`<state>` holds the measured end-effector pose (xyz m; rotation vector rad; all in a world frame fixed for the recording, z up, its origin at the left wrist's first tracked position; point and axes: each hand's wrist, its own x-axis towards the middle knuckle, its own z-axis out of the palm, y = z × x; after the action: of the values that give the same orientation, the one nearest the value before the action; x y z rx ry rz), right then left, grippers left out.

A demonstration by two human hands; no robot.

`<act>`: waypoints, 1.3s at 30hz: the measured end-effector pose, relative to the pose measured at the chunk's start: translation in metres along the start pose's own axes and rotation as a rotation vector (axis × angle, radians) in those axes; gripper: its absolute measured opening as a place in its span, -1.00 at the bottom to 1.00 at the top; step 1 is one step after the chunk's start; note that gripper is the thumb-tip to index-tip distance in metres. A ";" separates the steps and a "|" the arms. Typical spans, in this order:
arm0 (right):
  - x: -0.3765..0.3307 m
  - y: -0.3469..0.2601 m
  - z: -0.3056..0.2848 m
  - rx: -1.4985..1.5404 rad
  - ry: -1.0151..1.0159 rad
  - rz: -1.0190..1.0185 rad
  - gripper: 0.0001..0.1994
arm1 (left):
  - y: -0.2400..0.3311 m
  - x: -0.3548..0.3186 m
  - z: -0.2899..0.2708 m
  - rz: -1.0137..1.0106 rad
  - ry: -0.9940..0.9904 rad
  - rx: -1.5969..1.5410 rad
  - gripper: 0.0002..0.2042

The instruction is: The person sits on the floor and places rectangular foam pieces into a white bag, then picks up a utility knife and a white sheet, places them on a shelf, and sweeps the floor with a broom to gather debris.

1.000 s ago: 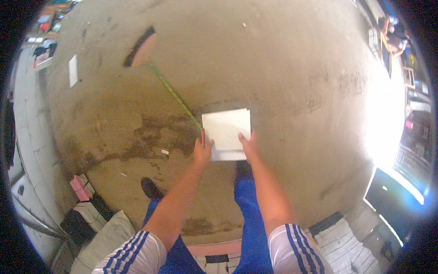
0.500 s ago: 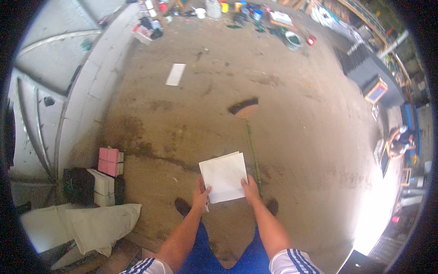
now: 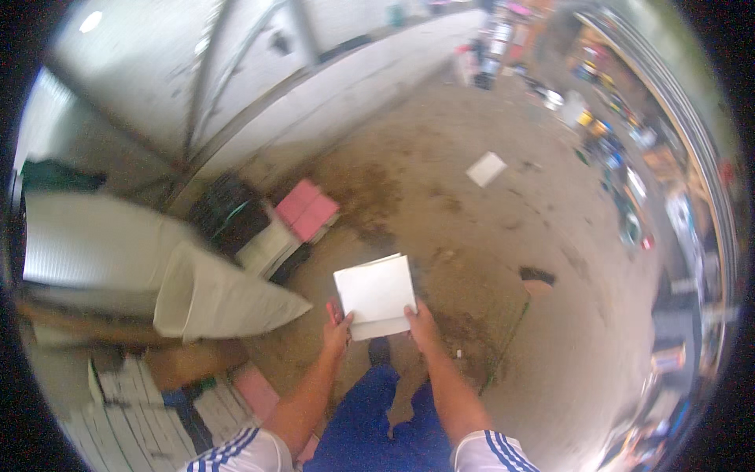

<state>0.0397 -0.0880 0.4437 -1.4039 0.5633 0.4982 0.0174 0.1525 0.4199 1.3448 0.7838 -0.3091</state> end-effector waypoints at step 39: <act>0.347 -0.091 0.629 -0.230 -0.314 -0.233 -0.51 | 0.288 0.262 -0.306 0.080 0.733 -0.647 -0.62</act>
<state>0.4105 0.5254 0.3426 -1.5480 0.0879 0.5941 0.2832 0.5694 0.4554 0.8447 1.2926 0.5068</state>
